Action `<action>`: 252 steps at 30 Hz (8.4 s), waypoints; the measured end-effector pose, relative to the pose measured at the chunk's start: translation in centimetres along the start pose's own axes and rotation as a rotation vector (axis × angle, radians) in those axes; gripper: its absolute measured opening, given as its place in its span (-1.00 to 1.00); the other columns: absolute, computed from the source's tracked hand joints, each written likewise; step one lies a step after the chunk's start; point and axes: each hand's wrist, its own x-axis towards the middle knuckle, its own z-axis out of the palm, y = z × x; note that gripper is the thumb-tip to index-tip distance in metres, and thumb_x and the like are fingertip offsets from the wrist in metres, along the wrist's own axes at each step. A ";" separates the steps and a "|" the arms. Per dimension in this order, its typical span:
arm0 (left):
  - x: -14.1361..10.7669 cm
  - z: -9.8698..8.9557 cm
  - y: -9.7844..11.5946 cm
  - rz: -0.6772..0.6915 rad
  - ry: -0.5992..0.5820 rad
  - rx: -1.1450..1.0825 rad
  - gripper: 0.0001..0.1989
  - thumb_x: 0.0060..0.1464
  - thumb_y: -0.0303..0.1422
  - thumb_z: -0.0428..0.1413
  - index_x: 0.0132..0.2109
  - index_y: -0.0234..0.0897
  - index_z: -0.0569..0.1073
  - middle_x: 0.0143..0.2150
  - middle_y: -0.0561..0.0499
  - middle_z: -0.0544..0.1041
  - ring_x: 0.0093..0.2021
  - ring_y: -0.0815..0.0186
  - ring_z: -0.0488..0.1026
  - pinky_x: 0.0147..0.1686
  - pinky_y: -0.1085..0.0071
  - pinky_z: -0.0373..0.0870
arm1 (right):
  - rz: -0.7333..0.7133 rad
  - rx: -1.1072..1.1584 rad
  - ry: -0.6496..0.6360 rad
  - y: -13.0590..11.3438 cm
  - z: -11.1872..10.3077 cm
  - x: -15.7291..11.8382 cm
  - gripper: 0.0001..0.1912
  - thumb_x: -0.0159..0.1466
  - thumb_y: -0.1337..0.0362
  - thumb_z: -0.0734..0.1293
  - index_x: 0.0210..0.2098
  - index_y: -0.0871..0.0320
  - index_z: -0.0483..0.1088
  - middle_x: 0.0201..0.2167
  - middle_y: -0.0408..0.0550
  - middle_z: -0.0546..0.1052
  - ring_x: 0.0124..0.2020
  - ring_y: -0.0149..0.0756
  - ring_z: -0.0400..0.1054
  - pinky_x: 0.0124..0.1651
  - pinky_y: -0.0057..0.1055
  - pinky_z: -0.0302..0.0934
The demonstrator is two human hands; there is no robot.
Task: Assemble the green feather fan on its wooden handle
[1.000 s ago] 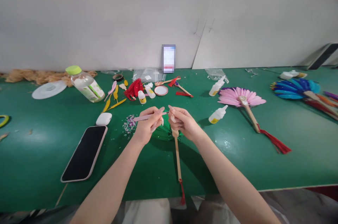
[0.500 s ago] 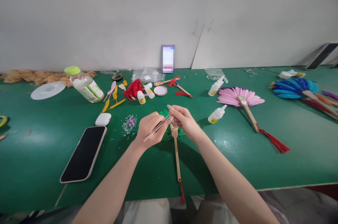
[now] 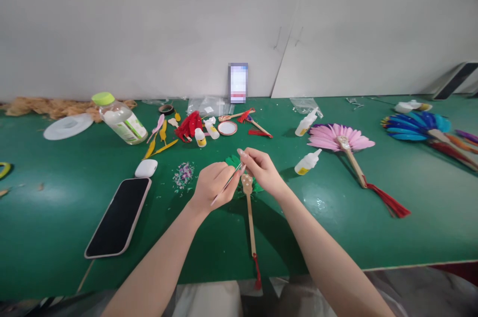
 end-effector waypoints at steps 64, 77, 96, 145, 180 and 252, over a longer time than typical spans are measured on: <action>0.6 -0.2 0.5 0.069 -0.006 0.085 -0.74 0.04 -0.54 0.04 -0.55 -0.27 0.19 -0.65 0.15 0.12 -0.61 0.43 0.09 -0.59 0.44 0.04 | 0.093 0.018 -0.028 0.1 -0.3 0.2 -0.57 0.19 -0.05 0.21 -0.57 0.19 0.22 -0.70 -0.29 0.10 -0.68 -0.53 -0.12 -0.63 -0.52 -0.20; 0.3 -0.2 0.2 0.047 -0.016 0.064 -0.72 0.05 -0.52 0.03 -0.56 -0.26 0.17 -0.66 0.15 0.12 -0.62 0.44 0.10 -0.59 0.45 0.03 | 0.078 -0.024 -0.055 0.1 -0.5 0.1 -0.57 0.21 -0.05 0.18 -0.55 0.18 0.20 -0.69 -0.29 0.04 -0.66 -0.53 -0.12 -0.61 -0.52 -0.17; 0.3 -0.1 0.4 0.043 -0.009 0.035 -0.71 0.06 -0.54 -0.01 -0.57 -0.26 0.15 -0.65 0.15 0.10 -0.62 0.44 0.09 -0.59 0.44 0.03 | 0.108 0.002 -0.115 -0.2 -0.7 0.1 -0.55 0.19 -0.07 0.20 -0.57 0.20 0.24 -0.70 -0.30 0.03 -0.67 -0.54 -0.15 -0.63 -0.52 -0.25; 0.5 -0.1 0.9 0.069 -0.057 0.064 -0.70 0.05 -0.55 0.00 -0.58 -0.26 0.15 -0.66 0.15 0.11 -0.62 0.43 0.08 -0.58 0.43 0.02 | 0.145 0.082 -0.132 0.0 -0.9 0.2 -0.56 0.23 0.03 0.20 -0.62 0.17 0.08 -0.70 -0.31 0.00 -0.66 -0.55 -0.18 -0.62 -0.53 -0.26; 1.1 -0.6 -0.8 -1.001 -0.050 -0.961 -0.61 0.05 -0.18 0.03 -0.63 -0.29 0.25 -0.79 0.20 0.03 -0.76 0.54 0.01 -0.70 0.51 -0.06 | 0.196 0.197 -0.123 0.6 -0.4 0.3 -0.54 0.19 -0.07 0.19 -0.59 0.18 0.16 -0.74 -0.33 0.02 -0.74 -0.58 -0.17 -0.67 -0.54 -0.28; 11.2 -8.2 5.4 0.028 0.028 -0.152 -0.92 0.08 -0.52 0.00 -0.36 -0.30 0.33 -0.57 0.09 0.30 -0.60 0.48 0.20 -0.62 0.53 0.11 | 0.080 0.213 -0.118 -12.6 -1.9 -0.1 -0.56 0.22 0.00 0.22 -0.60 0.23 0.28 -0.75 -0.28 0.05 -0.70 -0.57 -0.23 -0.62 -0.50 -0.34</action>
